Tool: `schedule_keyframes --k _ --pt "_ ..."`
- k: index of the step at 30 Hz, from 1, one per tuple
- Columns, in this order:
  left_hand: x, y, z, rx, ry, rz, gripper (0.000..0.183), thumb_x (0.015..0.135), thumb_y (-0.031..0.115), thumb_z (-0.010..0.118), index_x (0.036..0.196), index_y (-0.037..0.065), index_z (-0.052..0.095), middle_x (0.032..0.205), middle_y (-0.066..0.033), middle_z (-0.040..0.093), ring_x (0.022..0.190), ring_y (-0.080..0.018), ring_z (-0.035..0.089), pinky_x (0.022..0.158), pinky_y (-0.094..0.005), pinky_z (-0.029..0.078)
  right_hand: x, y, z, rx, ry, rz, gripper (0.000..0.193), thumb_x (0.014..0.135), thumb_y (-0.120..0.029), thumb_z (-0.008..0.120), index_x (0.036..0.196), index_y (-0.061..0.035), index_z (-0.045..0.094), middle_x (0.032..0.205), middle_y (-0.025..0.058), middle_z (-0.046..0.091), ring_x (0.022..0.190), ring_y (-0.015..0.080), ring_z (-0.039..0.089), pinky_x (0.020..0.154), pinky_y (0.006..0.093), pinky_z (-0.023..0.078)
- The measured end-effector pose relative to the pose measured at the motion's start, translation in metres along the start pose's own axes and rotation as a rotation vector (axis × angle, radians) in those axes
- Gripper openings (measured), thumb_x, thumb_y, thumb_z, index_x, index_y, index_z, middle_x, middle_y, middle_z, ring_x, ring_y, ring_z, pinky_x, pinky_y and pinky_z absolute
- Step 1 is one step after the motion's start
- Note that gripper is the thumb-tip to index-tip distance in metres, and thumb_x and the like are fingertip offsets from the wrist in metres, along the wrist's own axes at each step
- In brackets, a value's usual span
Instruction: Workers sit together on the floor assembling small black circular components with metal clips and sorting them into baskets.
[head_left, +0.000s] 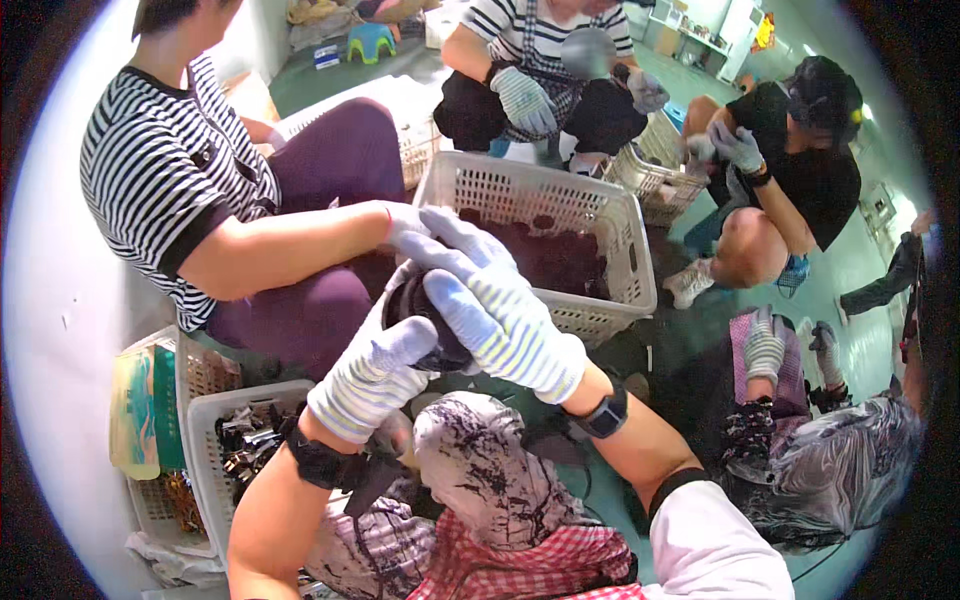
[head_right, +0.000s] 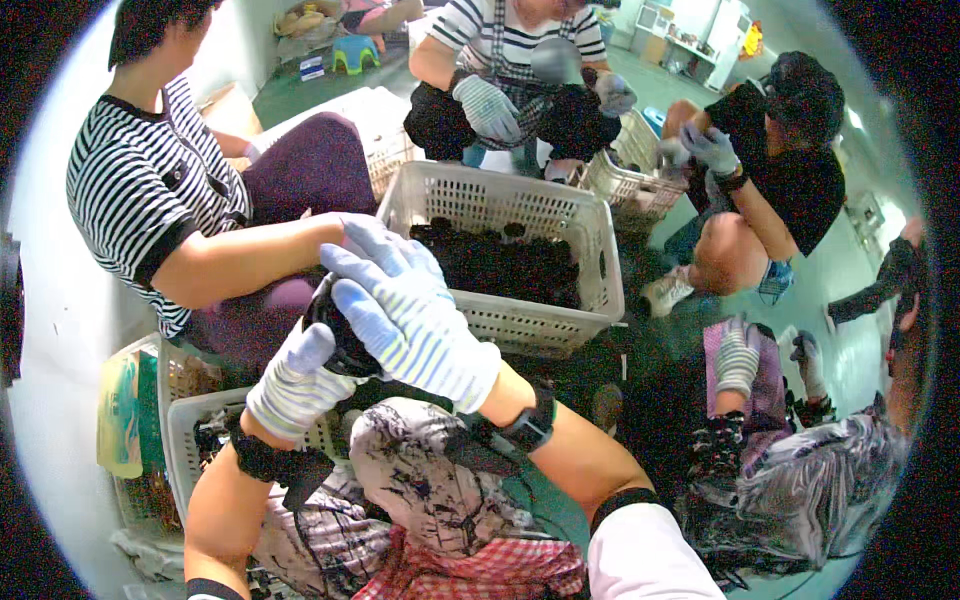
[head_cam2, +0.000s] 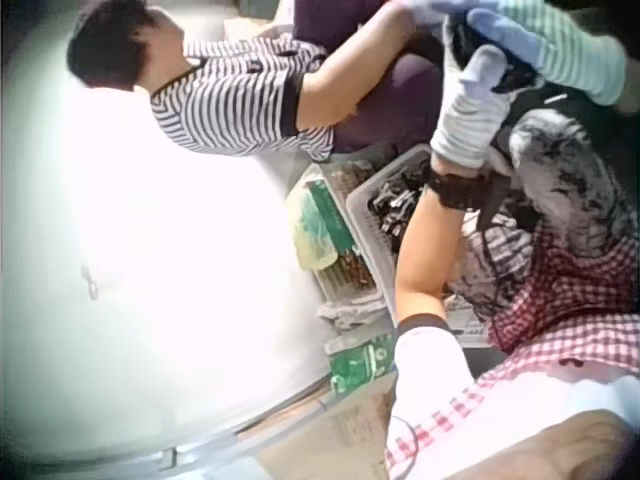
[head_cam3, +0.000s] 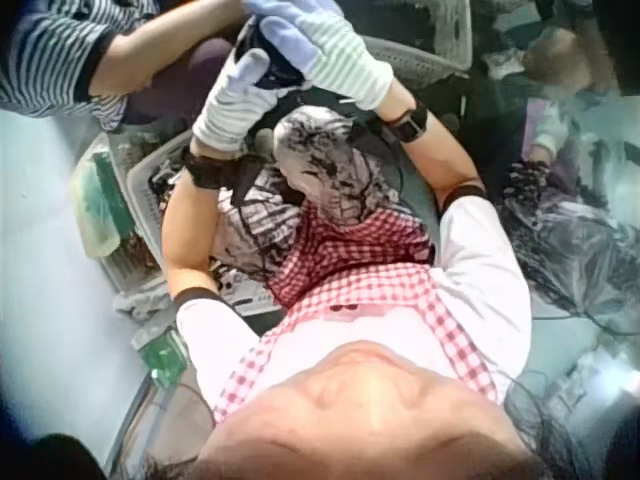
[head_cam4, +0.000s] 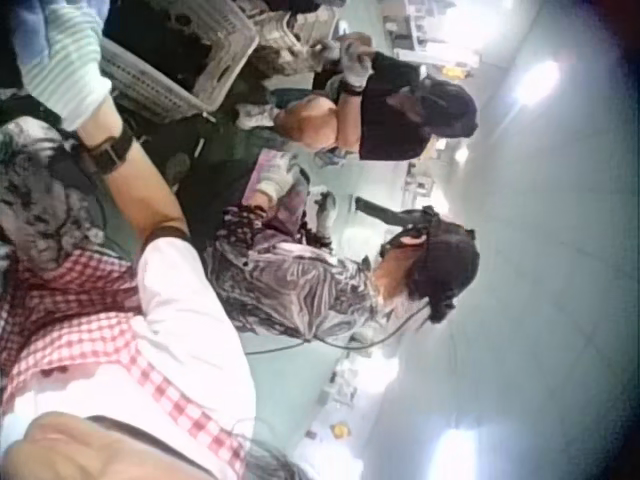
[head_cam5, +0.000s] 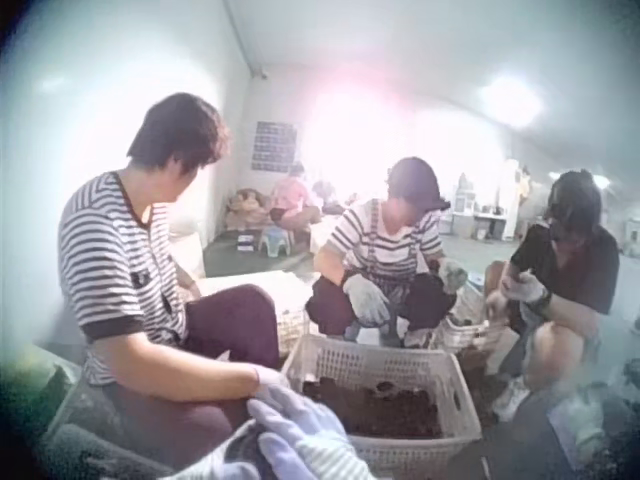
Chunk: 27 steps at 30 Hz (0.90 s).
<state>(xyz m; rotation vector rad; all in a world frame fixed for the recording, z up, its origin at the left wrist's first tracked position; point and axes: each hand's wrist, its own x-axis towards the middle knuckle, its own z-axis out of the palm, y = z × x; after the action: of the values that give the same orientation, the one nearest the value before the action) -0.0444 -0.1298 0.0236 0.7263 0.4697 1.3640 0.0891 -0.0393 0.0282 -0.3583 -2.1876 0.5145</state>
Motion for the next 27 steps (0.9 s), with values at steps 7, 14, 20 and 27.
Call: schedule_keyframes --k 7,14,20,27 --pt "0.015 0.007 -0.028 0.06 0.128 -0.039 0.08 0.076 0.037 0.078 0.138 0.007 0.038 0.125 -0.0093 0.055 0.113 -0.0235 0.057 0.096 -0.0369 0.049 0.018 0.031 0.018 -0.044 0.033 0.053 0.045 0.091 -0.028 0.057 0.132 -0.0097 0.052 0.131 0.0263 0.048 0.111 0.0436 0.054 0.098 0.0487 0.041" --pt "0.017 0.019 -0.051 0.018 0.125 0.015 0.061 0.088 0.032 0.067 0.137 0.013 0.037 0.126 -0.0162 0.053 0.108 -0.0335 0.061 0.075 -0.0411 0.059 -0.075 0.13 -0.001 0.781 -0.236 0.631 0.035 0.099 -0.027 0.05 0.121 -0.0006 0.058 0.107 0.0081 0.067 0.098 0.0162 0.059 0.092 0.0317 0.046" --pt "0.009 0.012 -0.059 0.066 0.11 -0.075 0.071 0.086 0.052 0.063 0.14 0.017 0.033 0.126 -0.0194 0.051 0.1 -0.035 0.06 0.061 -0.0397 0.06 -0.217 0.212 0.095 0.147 -0.643 1.038 0.033 0.09 -0.028 0.058 0.11 -0.0022 0.064 0.095 0.0225 0.068 0.091 0.035 0.066 0.084 0.0402 0.051" --pt "-0.001 0.012 -0.067 0.011 0.231 -0.191 0.068 0.085 0.061 0.058 0.136 0.02 0.039 0.118 -0.0187 0.057 0.093 -0.0339 0.062 0.059 -0.0388 0.057 -0.284 0.254 0.171 -0.909 -0.846 0.497 0.037 0.09 -0.018 0.046 0.123 -0.0087 0.059 0.14 0.0166 0.048 0.13 0.0354 0.043 0.108 0.054 0.029"
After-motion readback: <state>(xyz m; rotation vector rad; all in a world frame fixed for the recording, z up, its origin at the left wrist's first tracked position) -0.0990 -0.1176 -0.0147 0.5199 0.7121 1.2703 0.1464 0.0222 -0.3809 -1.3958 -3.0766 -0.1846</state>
